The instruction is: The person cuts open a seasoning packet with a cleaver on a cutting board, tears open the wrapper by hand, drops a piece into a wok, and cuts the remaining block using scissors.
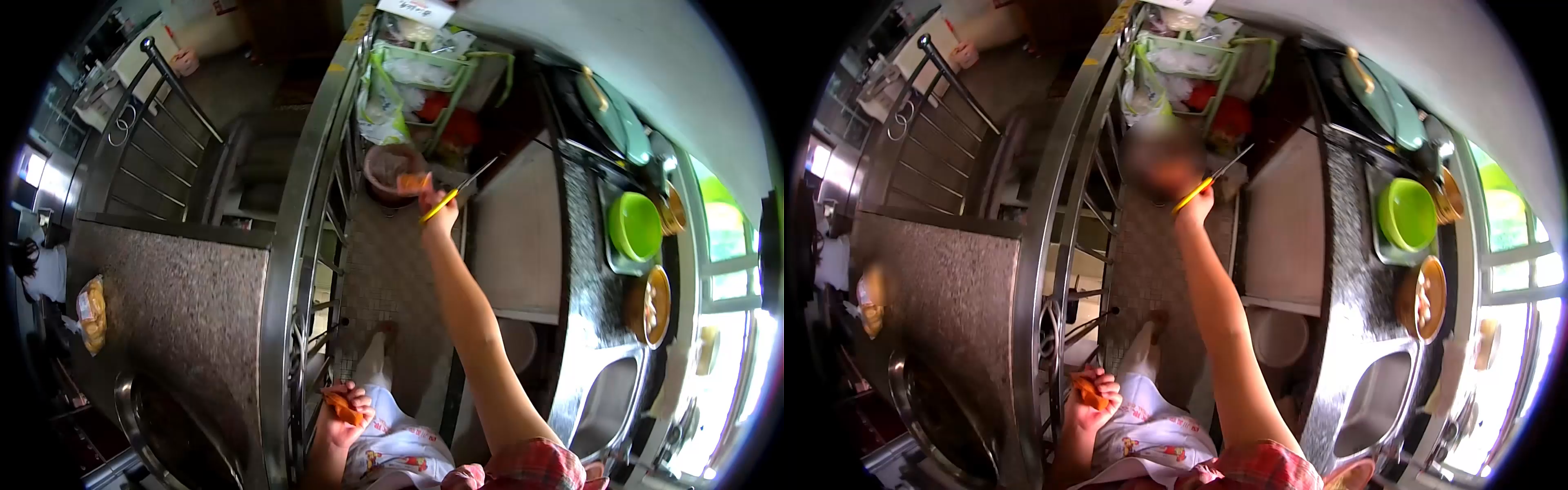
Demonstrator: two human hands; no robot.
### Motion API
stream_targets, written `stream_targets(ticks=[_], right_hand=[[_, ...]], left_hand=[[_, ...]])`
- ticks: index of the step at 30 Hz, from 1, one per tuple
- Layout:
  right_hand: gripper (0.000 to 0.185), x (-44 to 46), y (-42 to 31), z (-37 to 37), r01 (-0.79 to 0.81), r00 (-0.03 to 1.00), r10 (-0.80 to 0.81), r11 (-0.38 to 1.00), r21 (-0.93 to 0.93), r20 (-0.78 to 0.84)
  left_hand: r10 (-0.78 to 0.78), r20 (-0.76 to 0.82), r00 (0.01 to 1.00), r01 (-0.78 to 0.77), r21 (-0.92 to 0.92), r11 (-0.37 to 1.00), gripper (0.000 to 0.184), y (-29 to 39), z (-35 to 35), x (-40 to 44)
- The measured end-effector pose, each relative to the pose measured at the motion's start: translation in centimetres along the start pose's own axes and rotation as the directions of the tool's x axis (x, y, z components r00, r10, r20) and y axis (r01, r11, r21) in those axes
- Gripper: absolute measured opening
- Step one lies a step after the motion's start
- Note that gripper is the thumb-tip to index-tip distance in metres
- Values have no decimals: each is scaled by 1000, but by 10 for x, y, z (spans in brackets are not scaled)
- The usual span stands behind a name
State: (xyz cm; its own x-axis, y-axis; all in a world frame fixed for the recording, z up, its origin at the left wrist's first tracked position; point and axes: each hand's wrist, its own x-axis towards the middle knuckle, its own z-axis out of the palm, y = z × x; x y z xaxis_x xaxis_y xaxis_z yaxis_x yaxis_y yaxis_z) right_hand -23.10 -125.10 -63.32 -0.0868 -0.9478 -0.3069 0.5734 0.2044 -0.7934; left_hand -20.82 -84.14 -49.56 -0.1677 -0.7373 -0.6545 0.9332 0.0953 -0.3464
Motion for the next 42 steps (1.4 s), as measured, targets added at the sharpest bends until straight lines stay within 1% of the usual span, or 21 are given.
stream_targets(ticks=[2, 3, 5, 7, 9, 12, 13, 16, 19, 22, 24, 27, 29, 30, 33, 34, 35, 37, 38, 39, 42], right_hand=[[17, 39, 21, 11, -68, 996, 66, 997, 38, 63], [15, 47, 21, 15, -207, 976, 209, 978, 35, -63], [16, 55, 37, -10, -335, 938, 332, 942, -19, -96], [15, 22, 27, -38, -328, 941, 317, 940, -92, -117], [17, -31, -2, -69, -319, 948, 319, 946, -54, -2], [17, -118, -92, -84, -457, 881, 461, 887, -56, 104], [15, -145, -116, -93, -459, 868, 454, 888, -22, 202], [37, -218, -194, -132, -412, 776, 326, 910, 42, 540], [64, -296, -270, -168, -371, 690, 202, 923, 100, 695], [79, -382, -333, -214, -285, 729, 57, 931, 228, 682], [79, -442, -367, -249, -188, 806, -24, 937, 295, 592], [75, -533, -414, -296, 3, 896, -146, 946, 323, 420], [69, -589, -435, -320, 112, 983, -128, 985, 128, 128], [65, -613, -431, -339, 253, 965, -257, 964, 80, 47], [64, -687, -428, -363, 472, 869, -467, 881, -8, -162], [64, -714, -427, -362, 531, 820, -510, 847, 12, -260], [64, -740, -427, -358, 578, 771, -547, 816, -1, -325], [64, -797, -415, -357, 656, 682, -602, 754, -16, -415], [63, -828, -406, -355, 678, 641, -622, 733, -48, -449], [63, -856, -398, -347, 701, 579, -633, 708, -82, -514], [62, -941, -358, -313, 728, 336, -692, 622, -290, -639]], left_hand=[[30, -14, 999, -31, -82, 996, 14, 5, 5, 15], [39, -27, 999, -42, -99, 994, 14, 7, 8, 22], [18, 2, 1000, -17, -73, 997, 19, 8, 12, 35], [-7, 4, 1000, 7, -2, 1000, 26, 4, 17, 39], [-29, 62, 998, 27, 40, 999, 33, -6, 20, 41], [-132, 101, 986, 128, 52, 990, 35, -24, 24, 34], [-158, 106, 982, 147, 102, 984, 34, -34, 28, 29], [-195, 65, 979, 181, 179, 967, 34, -66, 17, 11], [-283, -4, 959, 278, 206, 938, 32, -107, 4, -17], [-416, -29, 909, 398, 357, 845, 29, -155, -9, -41], [-471, -119, 874, 472, 438, 765, 30, -194, -16, -52], [-592, -174, 787, 543, 650, 532, 38, -277, -14, -76], [-668, -214, 713, 564, 741, 365, 42, -337, -6, -98], [-657, -257, 709, 552, 782, 289, 45, -365, -7, -109], [-797, -302, 523, 605, 790, 98, 48, -422, -23, -133], [-875, -279, 396, 650, 758, 53, 46, -437, -34, -137], [-896, -279, 346, 644, 765, 10, 40, -453, -44, -148], [-908, -309, 283, 533, 838, -119, 36, -481, -71, -179], [-931, -328, 160, 490, 845, -213, 32, -490, -82, -196], [-925, -361, 120, 455, 848, -272, 27, -498, -92, -218], [-920, -305, -245, 232, 903, -361, 18, -506, -155, -272]])
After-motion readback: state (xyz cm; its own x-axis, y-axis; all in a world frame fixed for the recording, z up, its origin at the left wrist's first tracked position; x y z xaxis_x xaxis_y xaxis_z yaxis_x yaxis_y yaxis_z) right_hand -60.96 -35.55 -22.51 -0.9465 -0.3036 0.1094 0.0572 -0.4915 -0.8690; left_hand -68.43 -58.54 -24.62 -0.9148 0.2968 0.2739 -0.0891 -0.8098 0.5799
